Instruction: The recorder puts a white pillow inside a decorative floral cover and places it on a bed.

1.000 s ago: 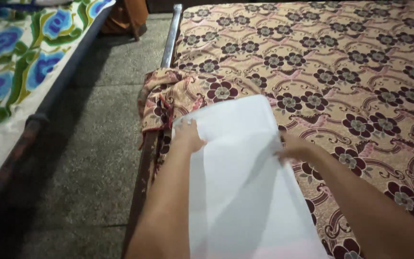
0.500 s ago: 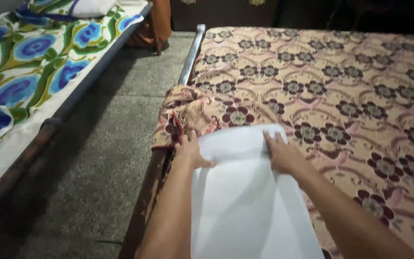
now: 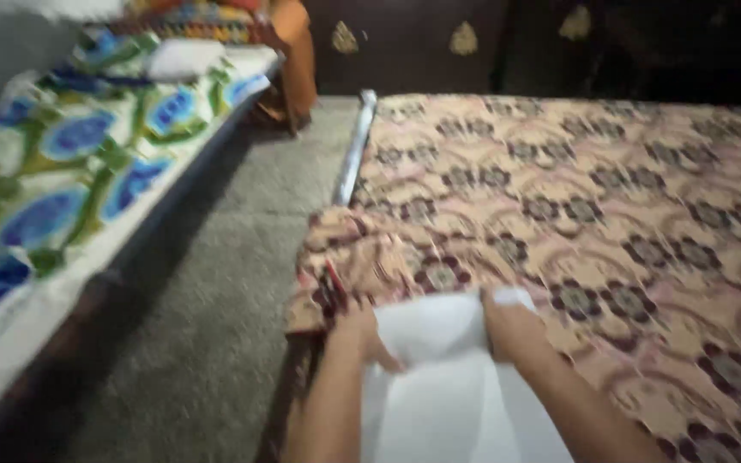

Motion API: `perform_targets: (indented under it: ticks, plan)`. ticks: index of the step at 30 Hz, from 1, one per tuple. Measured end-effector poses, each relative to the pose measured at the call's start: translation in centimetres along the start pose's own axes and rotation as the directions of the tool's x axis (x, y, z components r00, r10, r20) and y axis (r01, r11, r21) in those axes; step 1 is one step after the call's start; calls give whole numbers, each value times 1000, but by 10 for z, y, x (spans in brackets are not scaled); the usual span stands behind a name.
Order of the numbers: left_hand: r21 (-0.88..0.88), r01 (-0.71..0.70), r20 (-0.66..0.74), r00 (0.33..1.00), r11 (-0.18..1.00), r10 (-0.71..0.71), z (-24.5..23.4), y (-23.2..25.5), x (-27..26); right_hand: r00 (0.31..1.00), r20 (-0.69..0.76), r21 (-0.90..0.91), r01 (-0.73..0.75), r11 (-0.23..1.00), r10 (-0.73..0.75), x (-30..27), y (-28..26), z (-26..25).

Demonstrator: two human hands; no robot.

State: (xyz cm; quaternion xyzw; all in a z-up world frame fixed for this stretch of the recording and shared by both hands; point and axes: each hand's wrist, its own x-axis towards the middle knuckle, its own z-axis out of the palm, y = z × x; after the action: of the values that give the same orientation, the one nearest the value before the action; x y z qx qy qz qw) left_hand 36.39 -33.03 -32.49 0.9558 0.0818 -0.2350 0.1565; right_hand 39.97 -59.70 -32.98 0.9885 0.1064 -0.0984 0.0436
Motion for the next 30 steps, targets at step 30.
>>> perform_targets:
  ticks: [30]
  plan:
    - [-81,383,-240,888,920,-391,156,-337,314,990,-3,452,128,883,-142,247,-105,-14]
